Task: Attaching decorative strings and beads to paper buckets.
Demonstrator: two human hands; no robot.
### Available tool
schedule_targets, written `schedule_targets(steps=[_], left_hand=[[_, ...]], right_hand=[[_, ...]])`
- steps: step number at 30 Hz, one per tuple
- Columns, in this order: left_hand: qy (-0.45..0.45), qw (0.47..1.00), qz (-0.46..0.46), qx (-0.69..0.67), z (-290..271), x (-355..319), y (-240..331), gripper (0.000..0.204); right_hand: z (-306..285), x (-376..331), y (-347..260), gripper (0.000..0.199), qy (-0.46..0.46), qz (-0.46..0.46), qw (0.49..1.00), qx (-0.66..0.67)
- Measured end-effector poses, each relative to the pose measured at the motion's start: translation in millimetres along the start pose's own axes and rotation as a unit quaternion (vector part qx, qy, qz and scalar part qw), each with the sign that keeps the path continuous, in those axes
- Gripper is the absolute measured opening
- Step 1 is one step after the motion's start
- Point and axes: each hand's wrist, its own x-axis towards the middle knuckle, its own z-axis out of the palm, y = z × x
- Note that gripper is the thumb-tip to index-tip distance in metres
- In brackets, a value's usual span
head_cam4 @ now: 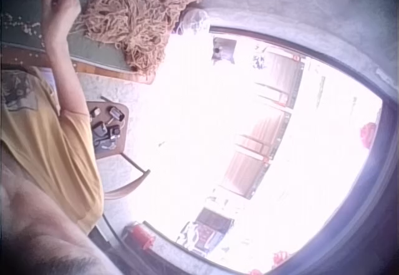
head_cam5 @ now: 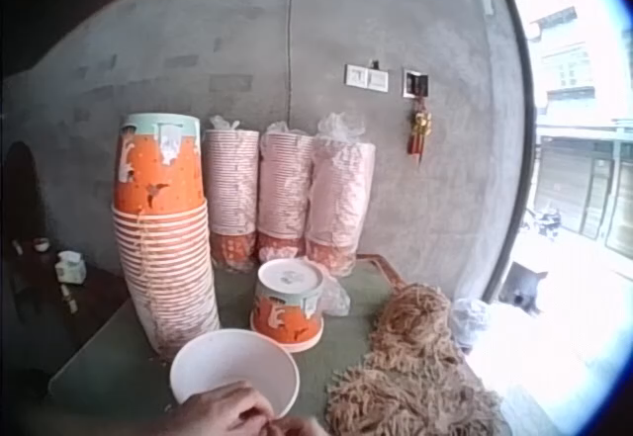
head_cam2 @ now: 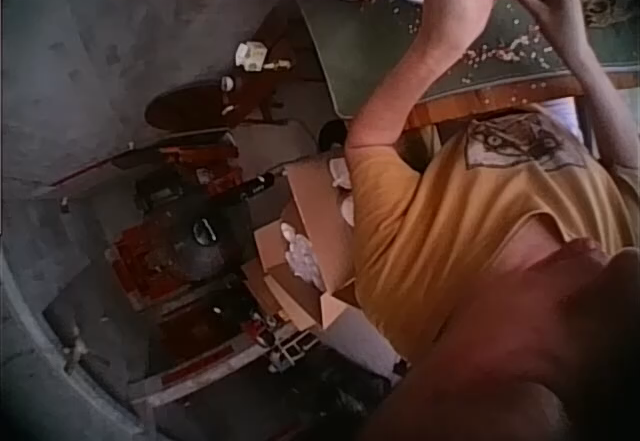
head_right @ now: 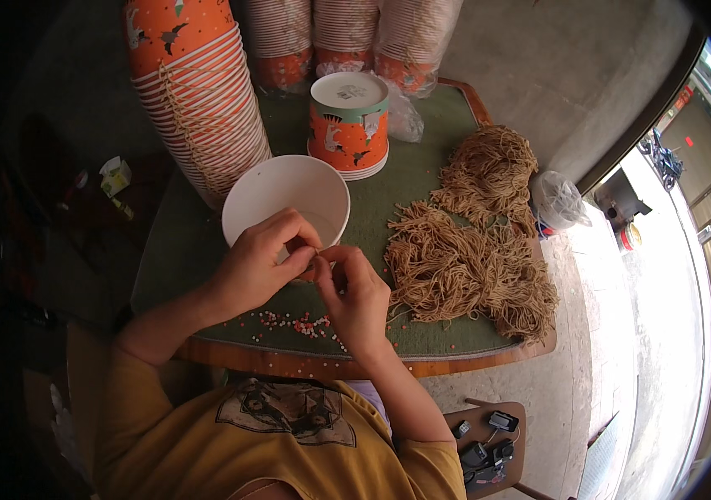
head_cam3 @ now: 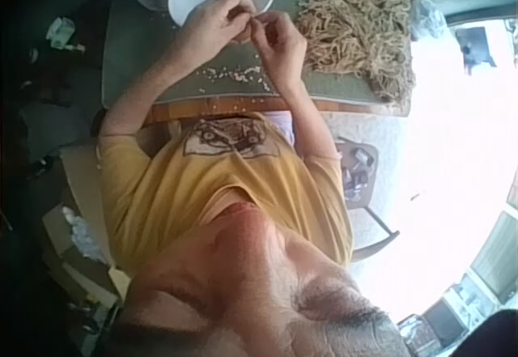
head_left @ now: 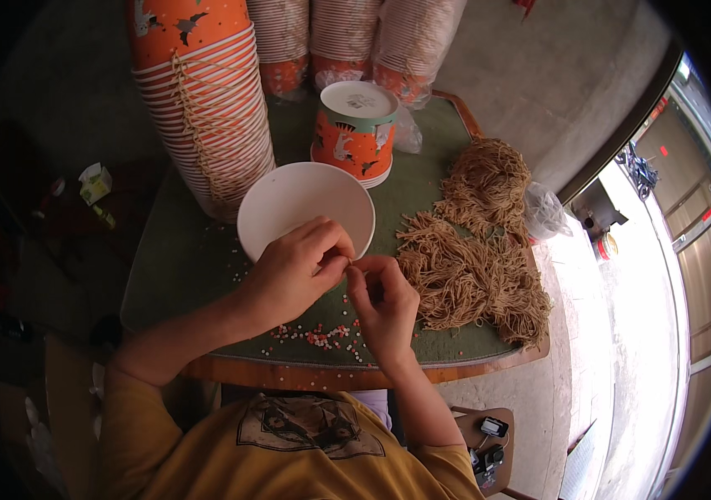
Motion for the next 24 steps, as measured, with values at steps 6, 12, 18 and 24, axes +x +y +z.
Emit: schedule_targets(steps=[6,12,18,24], left_hand=[[-0.014,0.999,-0.03,-0.043,0,2,3,0.017],[-0.024,0.996,-0.015,-0.086,0,3,2,0.023],[-0.05,0.991,-0.05,-0.116,-2,5,5,0.024],[-0.052,0.992,-0.045,-0.11,-2,6,2,0.028]], right_hand=[[0,0,0,0.012,0.0,-0.016,1.0,-0.002],[-5,7,-9,0.007,0.004,0.0,1.0,0.027],[-2,7,3,0.008,0.008,0.066,0.988,0.138],[-8,3,8,0.012,0.034,-0.009,0.999,0.032]])
